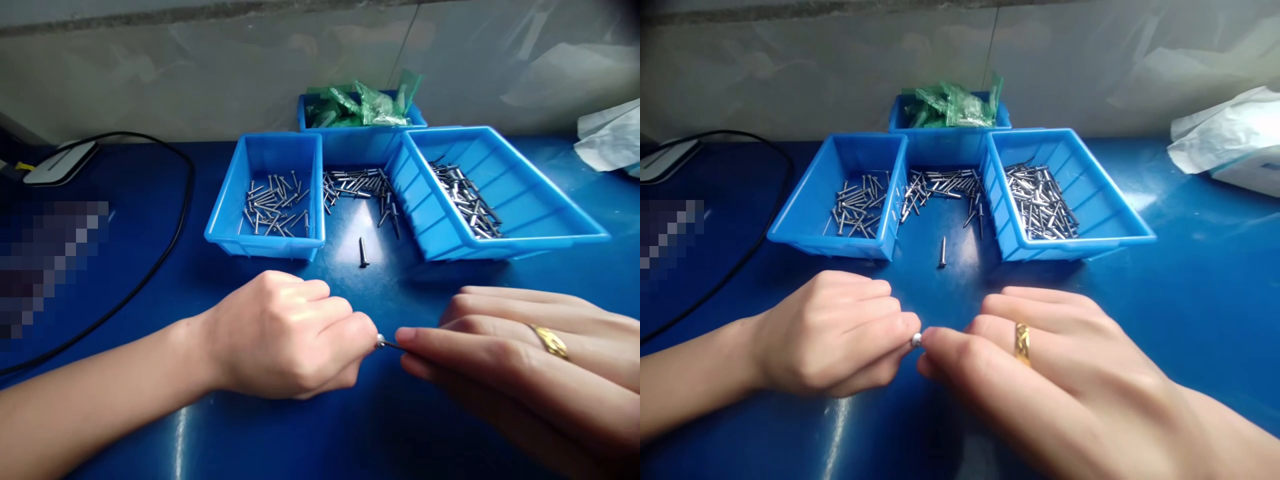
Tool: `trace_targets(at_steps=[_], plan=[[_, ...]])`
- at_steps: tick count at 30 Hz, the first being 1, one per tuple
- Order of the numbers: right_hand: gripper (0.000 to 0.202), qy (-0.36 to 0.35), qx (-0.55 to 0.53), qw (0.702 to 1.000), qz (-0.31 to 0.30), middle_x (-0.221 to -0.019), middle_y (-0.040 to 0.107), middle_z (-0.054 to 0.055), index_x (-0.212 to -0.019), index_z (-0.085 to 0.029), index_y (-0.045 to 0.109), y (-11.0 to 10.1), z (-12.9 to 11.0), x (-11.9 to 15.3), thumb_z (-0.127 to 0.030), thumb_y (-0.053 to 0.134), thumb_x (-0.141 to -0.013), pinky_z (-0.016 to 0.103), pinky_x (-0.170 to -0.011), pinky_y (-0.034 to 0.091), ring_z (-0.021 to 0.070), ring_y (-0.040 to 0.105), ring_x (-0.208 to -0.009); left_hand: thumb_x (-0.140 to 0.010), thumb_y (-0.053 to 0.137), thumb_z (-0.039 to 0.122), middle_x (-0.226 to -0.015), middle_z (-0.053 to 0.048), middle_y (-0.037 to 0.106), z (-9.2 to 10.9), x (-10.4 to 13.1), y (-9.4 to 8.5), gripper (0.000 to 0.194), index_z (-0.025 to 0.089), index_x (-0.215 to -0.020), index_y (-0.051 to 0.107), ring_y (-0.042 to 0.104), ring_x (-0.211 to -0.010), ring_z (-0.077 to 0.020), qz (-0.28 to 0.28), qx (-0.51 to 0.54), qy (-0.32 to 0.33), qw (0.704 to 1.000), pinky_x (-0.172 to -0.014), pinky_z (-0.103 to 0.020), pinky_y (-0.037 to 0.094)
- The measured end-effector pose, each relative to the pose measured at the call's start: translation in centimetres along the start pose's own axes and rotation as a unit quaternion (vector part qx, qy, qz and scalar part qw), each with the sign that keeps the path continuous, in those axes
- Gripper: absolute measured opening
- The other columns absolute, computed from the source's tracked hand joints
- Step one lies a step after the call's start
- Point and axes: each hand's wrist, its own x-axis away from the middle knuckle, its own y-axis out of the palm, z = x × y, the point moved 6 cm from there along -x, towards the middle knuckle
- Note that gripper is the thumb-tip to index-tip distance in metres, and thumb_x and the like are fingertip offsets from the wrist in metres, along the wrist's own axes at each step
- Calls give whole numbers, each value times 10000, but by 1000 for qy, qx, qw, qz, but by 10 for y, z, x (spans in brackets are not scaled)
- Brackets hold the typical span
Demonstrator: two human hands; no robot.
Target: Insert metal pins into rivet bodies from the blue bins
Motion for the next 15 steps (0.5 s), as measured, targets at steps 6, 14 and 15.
trace_targets(at_steps=[6, 14, 15], plan=[[361, -16, 77, 996, 38, -841, 749, -21, -1481, -274, 677, -4, 11, 2, -123, 615, -1159, 387, -660, 569, 240, 720, -685, -1186, 498, 102, -766, 2, 784, -11, 3, -4, 368, 164, -918, 743, 664, -591, -129, 34, 40, -51, 997, -575, -291, 531], [322, 24, -14, 1000, -5, -783, 734, -23, -987, -271, 600, 10, 3, -18, -51, 471, -1182, 289, -539, 473, 141, 666, -568, -1282, 542, 257, -873, 0, 845, -7, 5, -18, 265, 177, -1155, 760, 798, -715, -133, 76, 8, -64, 995, -702, -270, 642], [336, 22, -25, 999, -3, -770, 737, -22, -963, -268, 591, 10, 2, -20, -45, 453, -1174, 269, -528, 476, 132, 671, -557, -1278, 572, 276, -884, 6, 852, -6, 5, -19, 232, 187, -1181, 763, 804, -721, -132, 72, 10, -66, 995, -703, -276, 646]])
